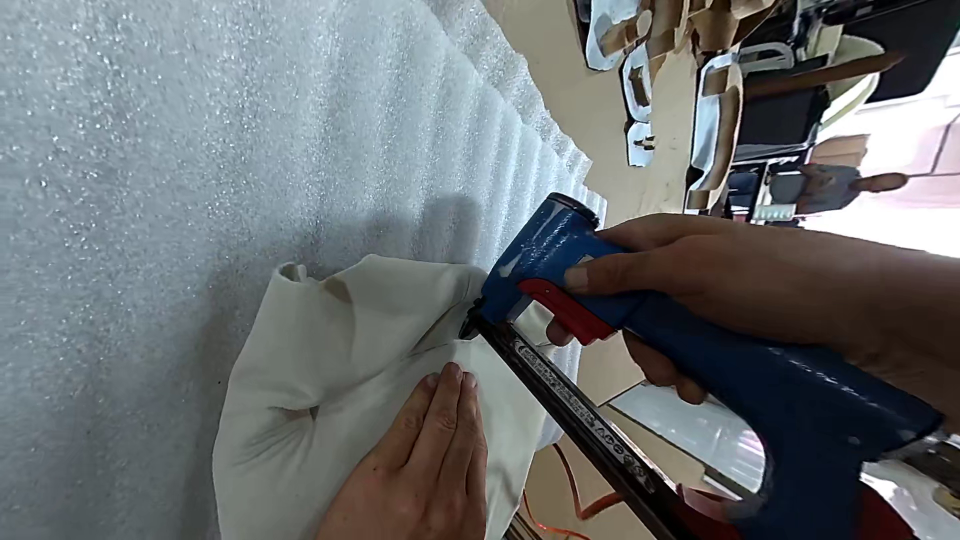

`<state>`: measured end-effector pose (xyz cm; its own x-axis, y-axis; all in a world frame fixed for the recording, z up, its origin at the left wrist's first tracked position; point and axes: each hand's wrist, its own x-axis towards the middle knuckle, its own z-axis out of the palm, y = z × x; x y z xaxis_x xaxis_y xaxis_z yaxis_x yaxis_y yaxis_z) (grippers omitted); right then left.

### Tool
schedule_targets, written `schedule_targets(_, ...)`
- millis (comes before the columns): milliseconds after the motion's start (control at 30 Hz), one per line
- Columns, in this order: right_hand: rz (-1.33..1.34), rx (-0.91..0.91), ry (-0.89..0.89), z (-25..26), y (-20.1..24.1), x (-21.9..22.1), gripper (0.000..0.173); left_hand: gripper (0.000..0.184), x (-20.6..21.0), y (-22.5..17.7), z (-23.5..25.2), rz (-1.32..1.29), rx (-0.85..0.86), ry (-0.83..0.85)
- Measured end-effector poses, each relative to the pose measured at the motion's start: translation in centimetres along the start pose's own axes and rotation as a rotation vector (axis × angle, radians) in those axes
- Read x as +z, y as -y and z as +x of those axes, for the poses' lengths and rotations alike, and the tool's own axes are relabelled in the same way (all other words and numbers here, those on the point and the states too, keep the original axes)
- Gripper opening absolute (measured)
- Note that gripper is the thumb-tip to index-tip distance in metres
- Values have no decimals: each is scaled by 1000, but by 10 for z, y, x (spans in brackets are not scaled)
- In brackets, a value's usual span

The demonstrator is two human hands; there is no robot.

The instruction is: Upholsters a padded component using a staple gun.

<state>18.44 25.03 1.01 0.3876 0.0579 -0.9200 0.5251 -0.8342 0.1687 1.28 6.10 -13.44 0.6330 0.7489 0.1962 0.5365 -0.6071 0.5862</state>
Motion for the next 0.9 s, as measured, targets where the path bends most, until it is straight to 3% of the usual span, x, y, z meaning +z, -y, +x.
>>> schedule_targets(733, -99, 24, -97, -5, 5, 25, 32, 36, 6, 1, -2, 51, 46, -42)
schedule_targets(833, -106, -64, -33, -11, 5, 9, 32, 35, 8, 1, 1, 37, 46, -82)
schedule_targets(900, -43, -201, -151, -21, -23, -5, 33, 34, 7, 2, 1, 34, 54, -66)
